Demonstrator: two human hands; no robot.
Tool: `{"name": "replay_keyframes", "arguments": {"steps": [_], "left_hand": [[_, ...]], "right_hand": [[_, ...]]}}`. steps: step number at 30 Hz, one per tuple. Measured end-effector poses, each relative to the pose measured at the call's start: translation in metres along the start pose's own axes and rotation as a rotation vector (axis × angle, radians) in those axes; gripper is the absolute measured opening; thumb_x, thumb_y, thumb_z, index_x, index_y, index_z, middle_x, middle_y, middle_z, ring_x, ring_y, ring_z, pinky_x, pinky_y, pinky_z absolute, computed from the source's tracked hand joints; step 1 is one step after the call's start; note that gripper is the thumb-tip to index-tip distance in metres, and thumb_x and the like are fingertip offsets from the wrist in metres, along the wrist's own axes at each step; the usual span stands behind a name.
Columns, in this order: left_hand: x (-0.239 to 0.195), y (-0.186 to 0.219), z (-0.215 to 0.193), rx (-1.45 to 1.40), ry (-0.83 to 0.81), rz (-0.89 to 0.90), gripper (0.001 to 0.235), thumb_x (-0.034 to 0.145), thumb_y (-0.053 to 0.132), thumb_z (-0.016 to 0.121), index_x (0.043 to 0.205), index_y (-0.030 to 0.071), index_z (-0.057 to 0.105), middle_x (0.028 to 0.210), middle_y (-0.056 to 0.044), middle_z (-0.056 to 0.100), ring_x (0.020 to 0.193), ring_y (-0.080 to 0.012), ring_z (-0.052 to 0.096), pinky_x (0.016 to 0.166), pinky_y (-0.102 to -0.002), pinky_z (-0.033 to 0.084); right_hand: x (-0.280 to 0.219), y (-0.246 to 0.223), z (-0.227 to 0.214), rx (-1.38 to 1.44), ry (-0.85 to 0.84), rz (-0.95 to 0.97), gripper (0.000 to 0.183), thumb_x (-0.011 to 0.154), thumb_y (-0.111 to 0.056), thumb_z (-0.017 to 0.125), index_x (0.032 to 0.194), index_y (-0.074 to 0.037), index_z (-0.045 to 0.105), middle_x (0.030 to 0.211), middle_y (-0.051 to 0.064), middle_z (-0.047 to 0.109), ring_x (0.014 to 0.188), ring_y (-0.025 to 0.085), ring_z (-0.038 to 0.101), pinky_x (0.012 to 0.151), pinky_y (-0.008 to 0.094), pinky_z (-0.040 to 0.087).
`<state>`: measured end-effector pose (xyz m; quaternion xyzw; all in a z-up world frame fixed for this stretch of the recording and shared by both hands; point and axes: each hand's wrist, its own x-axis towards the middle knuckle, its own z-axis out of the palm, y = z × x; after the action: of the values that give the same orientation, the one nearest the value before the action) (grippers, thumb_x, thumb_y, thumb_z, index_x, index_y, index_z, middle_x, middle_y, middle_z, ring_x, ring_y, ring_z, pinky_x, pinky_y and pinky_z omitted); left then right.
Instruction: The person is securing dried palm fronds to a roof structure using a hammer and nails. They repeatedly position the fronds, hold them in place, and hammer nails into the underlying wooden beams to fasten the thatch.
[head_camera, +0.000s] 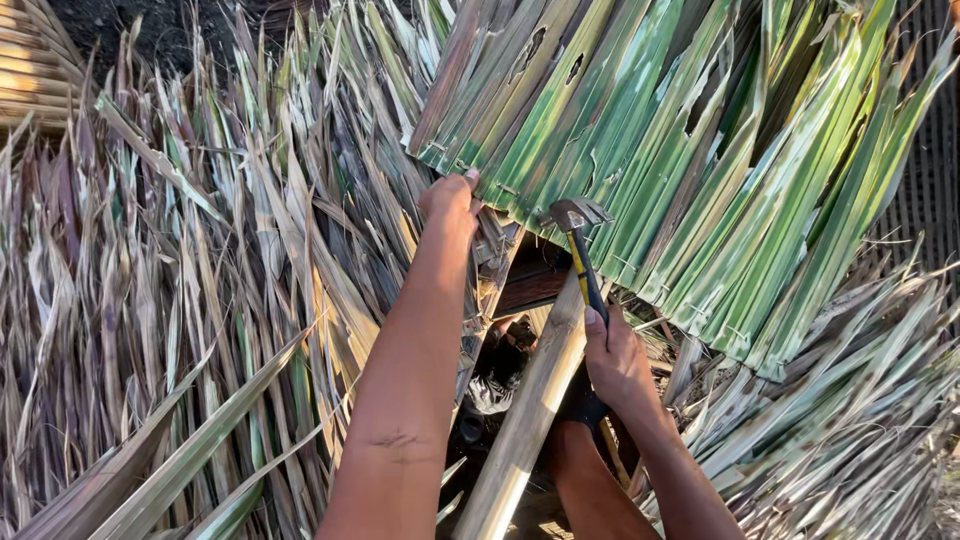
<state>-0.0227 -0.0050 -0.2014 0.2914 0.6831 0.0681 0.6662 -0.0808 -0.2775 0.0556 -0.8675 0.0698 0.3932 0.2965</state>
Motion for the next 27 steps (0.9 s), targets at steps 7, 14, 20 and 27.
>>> {"name": "replay_keyframes", "arguments": {"steps": [7,14,20,27], "left_hand": [[-0.031,0.042,0.009,-0.062,0.075,-0.035,0.018,0.087,0.015,0.075,0.092,-0.001,0.070,0.086,-0.012,0.071,0.067,-0.0247,0.070,0.055,-0.040,0.051],[-0.151,0.105,-0.006,1.096,-0.083,0.422,0.037,0.090,0.027,0.079,0.090,-0.010,0.075,0.080,-0.018,0.073,0.063,-0.0293,0.076,0.055,-0.039,0.058],[-0.216,0.089,-0.018,2.037,-0.421,1.205,0.110,0.074,0.041,0.085,0.150,-0.012,0.026,0.157,-0.030,0.024,0.149,-0.0390,0.028,0.124,-0.046,0.026],[-0.193,0.066,-0.023,2.232,-0.578,0.954,0.121,0.081,0.062,0.072,0.157,-0.010,0.010,0.165,-0.030,0.004,0.155,-0.0403,0.006,0.126,-0.043,0.010]], "right_hand": [[0.002,0.003,0.005,-0.030,0.103,-0.146,0.046,0.104,-0.043,0.047,0.110,0.001,0.058,0.073,0.027,0.064,0.069,0.046,0.065,0.061,0.056,0.049],[-0.001,-0.002,-0.003,-0.017,0.043,-0.036,0.049,0.103,-0.045,0.046,0.114,0.001,0.057,0.065,0.026,0.064,0.061,0.044,0.068,0.059,0.055,0.050],[-0.002,0.002,-0.001,-0.016,0.014,0.011,0.048,0.103,-0.045,0.044,0.111,0.000,0.057,0.065,0.025,0.065,0.059,0.043,0.068,0.056,0.054,0.050],[-0.021,-0.017,-0.032,0.005,0.017,-0.123,0.044,0.108,-0.041,0.049,0.096,0.000,0.060,0.063,0.016,0.061,0.053,0.027,0.057,0.050,0.045,0.045]]}}
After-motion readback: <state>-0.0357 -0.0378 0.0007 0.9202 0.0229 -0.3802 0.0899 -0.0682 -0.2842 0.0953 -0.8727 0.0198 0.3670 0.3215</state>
